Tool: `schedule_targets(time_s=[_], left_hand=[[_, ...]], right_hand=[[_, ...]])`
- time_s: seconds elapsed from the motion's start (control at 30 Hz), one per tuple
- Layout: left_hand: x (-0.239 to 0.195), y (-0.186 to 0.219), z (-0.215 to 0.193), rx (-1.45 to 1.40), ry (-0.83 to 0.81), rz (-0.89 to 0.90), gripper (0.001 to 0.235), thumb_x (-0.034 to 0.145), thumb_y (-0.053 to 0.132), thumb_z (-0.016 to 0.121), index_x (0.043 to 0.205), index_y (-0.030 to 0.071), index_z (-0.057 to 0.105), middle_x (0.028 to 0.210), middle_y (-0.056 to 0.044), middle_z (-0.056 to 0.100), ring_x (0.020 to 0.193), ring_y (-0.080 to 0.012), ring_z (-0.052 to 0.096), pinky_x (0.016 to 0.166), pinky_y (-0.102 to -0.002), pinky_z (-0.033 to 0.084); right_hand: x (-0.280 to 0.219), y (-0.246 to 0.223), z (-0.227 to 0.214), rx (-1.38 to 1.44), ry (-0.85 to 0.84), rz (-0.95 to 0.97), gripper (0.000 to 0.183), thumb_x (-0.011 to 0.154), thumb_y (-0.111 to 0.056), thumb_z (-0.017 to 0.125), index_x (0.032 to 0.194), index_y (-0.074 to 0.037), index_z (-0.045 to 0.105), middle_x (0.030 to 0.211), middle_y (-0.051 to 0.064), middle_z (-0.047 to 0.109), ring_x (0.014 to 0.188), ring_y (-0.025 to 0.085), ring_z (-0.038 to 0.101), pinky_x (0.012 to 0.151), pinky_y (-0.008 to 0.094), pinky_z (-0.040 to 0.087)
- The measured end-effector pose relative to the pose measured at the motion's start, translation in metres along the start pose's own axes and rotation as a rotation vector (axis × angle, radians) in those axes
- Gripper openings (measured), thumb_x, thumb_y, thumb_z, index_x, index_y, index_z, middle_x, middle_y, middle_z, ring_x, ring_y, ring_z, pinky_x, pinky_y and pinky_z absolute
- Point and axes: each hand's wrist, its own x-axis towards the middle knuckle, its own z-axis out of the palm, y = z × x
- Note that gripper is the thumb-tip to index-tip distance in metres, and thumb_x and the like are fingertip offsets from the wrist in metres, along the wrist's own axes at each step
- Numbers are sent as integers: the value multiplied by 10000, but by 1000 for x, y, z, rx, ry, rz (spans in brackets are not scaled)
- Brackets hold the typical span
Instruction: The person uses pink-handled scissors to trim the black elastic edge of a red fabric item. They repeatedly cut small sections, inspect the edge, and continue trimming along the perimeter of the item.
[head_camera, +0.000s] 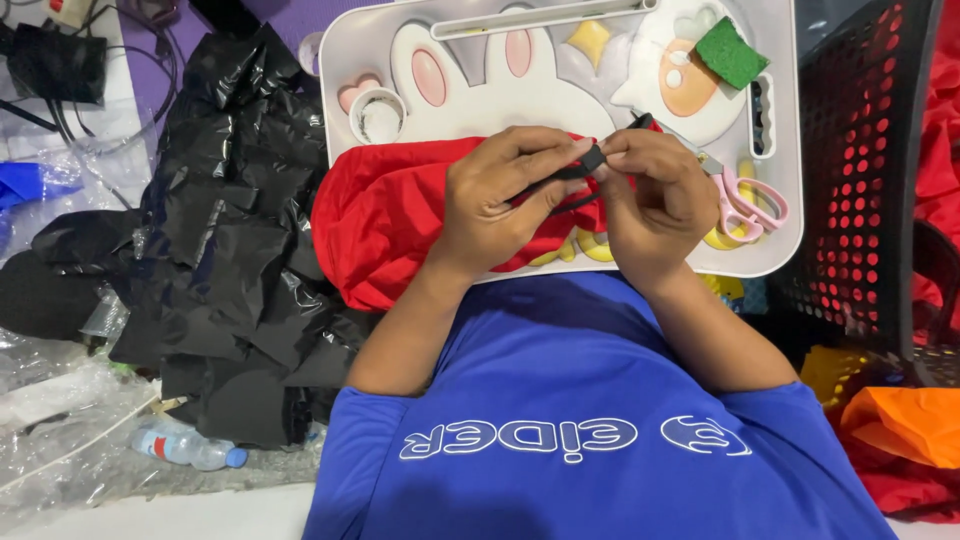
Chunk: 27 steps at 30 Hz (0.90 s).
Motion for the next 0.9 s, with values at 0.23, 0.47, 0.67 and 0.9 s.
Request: schedule_targets(time_s=[0.23, 0.47, 0.67, 0.9], left_hand=[[-2, -2, 6, 0, 22, 79, 202, 883, 16, 825, 1077, 63, 795, 1027, -105, 747, 868, -264, 743, 808, -354, 615], [-3, -4, 7, -37, 34, 46, 192, 899, 55, 820, 1089, 67, 794, 1010, -93, 751, 823, -240, 729, 773, -337, 601], [2, 9, 5, -90, 30, -75, 169, 916, 71, 806, 1078, 31, 780, 998, -121, 757, 877, -259, 747, 827, -368, 611], [-5, 7, 7, -157, -10, -178, 226, 972, 212, 763, 1131, 53, 762, 1061, -105, 754, 1000, -243, 739, 934, -370, 583]], right_hand=[[5, -16, 0, 78, -29, 204, 244, 987, -40, 755, 1041, 153, 614, 965, 245, 584, 942, 321, 629, 757, 393, 551], [-2, -8, -2, 318, 46, 505, 204, 1022, -67, 677, 980, 131, 649, 896, 204, 613, 921, 231, 630, 783, 312, 490], [1, -16, -5, 279, -7, 453, 149, 973, 74, 704, 1035, 182, 624, 969, 261, 616, 958, 273, 626, 818, 348, 524], [-1, -18, -9, 206, -35, 393, 138, 942, 130, 742, 1041, 156, 650, 978, 245, 633, 939, 250, 632, 791, 339, 532]])
